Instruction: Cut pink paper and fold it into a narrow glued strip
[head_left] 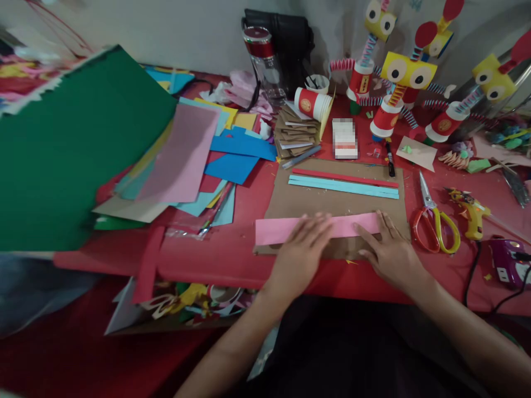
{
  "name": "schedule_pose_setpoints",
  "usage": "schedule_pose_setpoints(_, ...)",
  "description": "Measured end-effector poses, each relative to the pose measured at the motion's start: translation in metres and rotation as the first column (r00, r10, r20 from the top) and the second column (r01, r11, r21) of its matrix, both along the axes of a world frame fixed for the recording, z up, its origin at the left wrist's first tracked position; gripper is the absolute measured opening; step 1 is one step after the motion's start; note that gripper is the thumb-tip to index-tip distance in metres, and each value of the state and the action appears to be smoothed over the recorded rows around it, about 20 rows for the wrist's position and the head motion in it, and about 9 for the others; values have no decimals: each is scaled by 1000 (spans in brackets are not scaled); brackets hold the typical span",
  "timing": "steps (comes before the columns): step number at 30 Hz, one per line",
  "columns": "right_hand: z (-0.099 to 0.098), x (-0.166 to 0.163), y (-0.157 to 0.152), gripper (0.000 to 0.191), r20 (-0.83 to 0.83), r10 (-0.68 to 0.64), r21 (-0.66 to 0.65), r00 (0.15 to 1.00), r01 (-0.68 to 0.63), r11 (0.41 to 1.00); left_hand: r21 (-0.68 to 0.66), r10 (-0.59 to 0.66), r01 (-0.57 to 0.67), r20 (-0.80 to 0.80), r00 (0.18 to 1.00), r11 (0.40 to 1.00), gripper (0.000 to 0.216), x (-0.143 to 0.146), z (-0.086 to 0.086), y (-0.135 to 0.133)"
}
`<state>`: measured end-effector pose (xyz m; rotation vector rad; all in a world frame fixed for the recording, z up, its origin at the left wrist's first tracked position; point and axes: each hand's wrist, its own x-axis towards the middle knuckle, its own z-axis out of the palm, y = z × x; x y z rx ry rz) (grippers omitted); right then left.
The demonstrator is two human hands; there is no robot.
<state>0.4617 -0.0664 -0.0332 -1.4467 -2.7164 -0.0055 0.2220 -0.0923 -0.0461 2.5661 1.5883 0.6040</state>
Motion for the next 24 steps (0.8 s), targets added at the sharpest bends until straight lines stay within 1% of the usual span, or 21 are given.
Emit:
schedule_pose_setpoints(1,1,-1,-1,52,7,-4,0,1000,4,1000,-50,-75,73,-41,996,996,46,11,1,3)
schedule_pose_setpoints(2,2,-2,-2,52,19,-6,5,1000,6,1000,-87,-116,110,-66,991,990,46,20,2,6)
schedule_pose_setpoints(4,3,-3,-2,53,56,-12,30,998,11,1000,-139,-141,128,-95,985,982,53,30,0,8)
schedule_pose_setpoints(6,5,-3,-3,54,95,-29,54,995,24,998,-156,-135,118,-102,986,981,56,25,-3,7)
schedule_pose_setpoints(9,6,-4,-3,56,121,-49,35,991,45,998,-178,-86,67,-104,991,982,57,-6,-8,-4)
schedule_pose_setpoints(12,6,-3,-2,57,128,-57,-5,990,58,998,-221,44,-70,-120,992,973,56,-42,-2,-22)
schedule_pose_setpoints(14,5,-3,-1,57,136,-56,-11,989,58,998,-213,208,-241,-165,964,947,51,-55,8,-30)
schedule_pose_setpoints(16,4,-3,-2,57,146,-53,0,988,54,999,-151,388,-424,-219,895,893,43,-54,21,-28)
schedule_pose_setpoints(17,4,-3,-2,56,150,-54,9,987,53,999,-111,451,-483,-228,863,868,39,-48,27,-22)
schedule_pose_setpoints(18,4,-4,-3,55,153,-56,18,987,54,998,-90,476,-503,-215,853,860,35,-39,32,-13)
schedule_pose_setpoints(19,4,-4,-4,54,153,-60,26,986,56,998,-108,441,-464,-181,879,879,31,-28,36,-3)
schedule_pose_setpoints(20,5,-5,-4,52,148,-63,31,987,59,998,-165,360,-381,-145,922,910,28,-16,39,8)
schedule_pose_setpoints(21,7,-5,-3,49,138,-64,28,988,61,998,-240,273,-293,-111,955,926,27,-4,41,19)
schedule_pose_setpoints(22,9,-6,-1,46,125,-66,18,990,64,998,-317,216,-237,-100,971,918,28,7,41,29)
schedule_pose_setpoints(24,15,-6,8,41,83,-83,-19,993,85,996,-422,159,-196,-121,980,885,27,21,41,45)
